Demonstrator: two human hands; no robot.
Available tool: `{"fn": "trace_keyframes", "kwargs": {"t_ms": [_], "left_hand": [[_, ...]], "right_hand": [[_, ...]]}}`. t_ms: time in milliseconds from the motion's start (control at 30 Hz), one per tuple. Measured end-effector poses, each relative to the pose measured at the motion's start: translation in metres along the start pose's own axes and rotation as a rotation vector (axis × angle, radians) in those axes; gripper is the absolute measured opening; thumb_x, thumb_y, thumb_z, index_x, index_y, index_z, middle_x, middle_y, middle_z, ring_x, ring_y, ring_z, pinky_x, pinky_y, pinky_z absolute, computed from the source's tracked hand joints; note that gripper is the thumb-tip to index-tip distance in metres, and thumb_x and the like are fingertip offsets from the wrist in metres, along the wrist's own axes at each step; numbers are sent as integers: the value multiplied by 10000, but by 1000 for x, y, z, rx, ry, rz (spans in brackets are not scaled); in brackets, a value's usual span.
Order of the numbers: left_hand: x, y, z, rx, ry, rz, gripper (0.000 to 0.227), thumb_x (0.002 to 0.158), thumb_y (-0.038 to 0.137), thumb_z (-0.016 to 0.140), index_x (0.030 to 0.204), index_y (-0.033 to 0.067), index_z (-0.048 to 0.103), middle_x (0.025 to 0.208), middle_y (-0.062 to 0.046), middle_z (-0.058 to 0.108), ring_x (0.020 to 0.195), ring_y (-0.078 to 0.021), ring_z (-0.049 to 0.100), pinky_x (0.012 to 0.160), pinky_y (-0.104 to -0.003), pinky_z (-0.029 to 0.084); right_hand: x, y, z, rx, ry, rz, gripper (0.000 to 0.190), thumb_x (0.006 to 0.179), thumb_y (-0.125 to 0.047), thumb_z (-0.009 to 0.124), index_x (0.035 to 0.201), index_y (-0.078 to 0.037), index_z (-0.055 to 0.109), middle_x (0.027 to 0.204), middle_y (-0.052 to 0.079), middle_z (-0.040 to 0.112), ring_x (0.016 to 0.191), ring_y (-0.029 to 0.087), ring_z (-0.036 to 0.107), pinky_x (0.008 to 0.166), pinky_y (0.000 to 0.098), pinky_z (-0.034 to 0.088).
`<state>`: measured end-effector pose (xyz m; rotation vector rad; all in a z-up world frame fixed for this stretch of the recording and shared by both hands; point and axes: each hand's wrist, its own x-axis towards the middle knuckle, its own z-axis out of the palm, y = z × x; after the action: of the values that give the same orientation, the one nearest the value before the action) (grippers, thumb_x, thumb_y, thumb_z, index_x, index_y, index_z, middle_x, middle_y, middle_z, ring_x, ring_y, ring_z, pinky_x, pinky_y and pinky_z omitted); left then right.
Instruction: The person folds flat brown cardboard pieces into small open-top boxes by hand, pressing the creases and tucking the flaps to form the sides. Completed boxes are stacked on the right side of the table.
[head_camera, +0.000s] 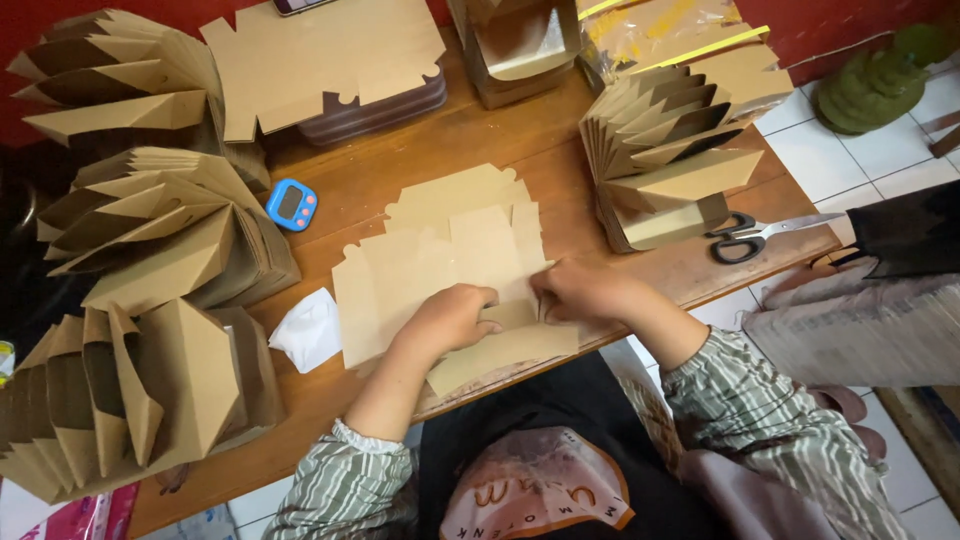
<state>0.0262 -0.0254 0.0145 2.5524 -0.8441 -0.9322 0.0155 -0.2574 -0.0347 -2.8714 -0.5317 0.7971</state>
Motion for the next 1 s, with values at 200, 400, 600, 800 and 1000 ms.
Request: {"fn": "trace_keyframes", "kwargs": {"t_ms": [200,400,600,800,1000], "left_hand": [[2,-10,11,31,26,39,379,905,300,708,1231,109,676,1174,-168,712,1145,-359,671,953,-477,554],[-5,1,9,47,97,108,395,863,325,743,1179,97,677,1141,-161,697,1119,-368,667,940,-499,548],[27,29,34,134,284,192,396,817,405,773,1084,123,691,1054,-98,666,1065,-334,675,887,-487,561],[73,21,57,75,240,166,350,799,329,787,1052,98,714,981,-119,680,999,-356,702,828,-518,581],[62,29,40,77,166,157,312,826,295,762,1044,73,734,986,-139,709,1001,-379,711,836,-536,574]], "right_hand": [[2,16,10,112,-33,-87,283,823,-428,783,1031,-245,723,975,55,782,1010,286,738,869,396,572],[-33,-9,-21,238,54,-107,304,826,-345,780,1051,-145,740,993,163,772,1002,374,729,868,455,573],[-30,11,0,387,124,-135,318,825,-231,776,1071,-68,658,957,206,741,968,419,715,824,494,569],[-19,20,8,391,185,-134,292,771,-168,814,994,-50,664,945,164,727,955,398,724,818,466,579],[-35,12,-12,453,143,-73,463,779,-221,806,1176,-76,616,951,133,766,966,373,734,836,495,573]]}}
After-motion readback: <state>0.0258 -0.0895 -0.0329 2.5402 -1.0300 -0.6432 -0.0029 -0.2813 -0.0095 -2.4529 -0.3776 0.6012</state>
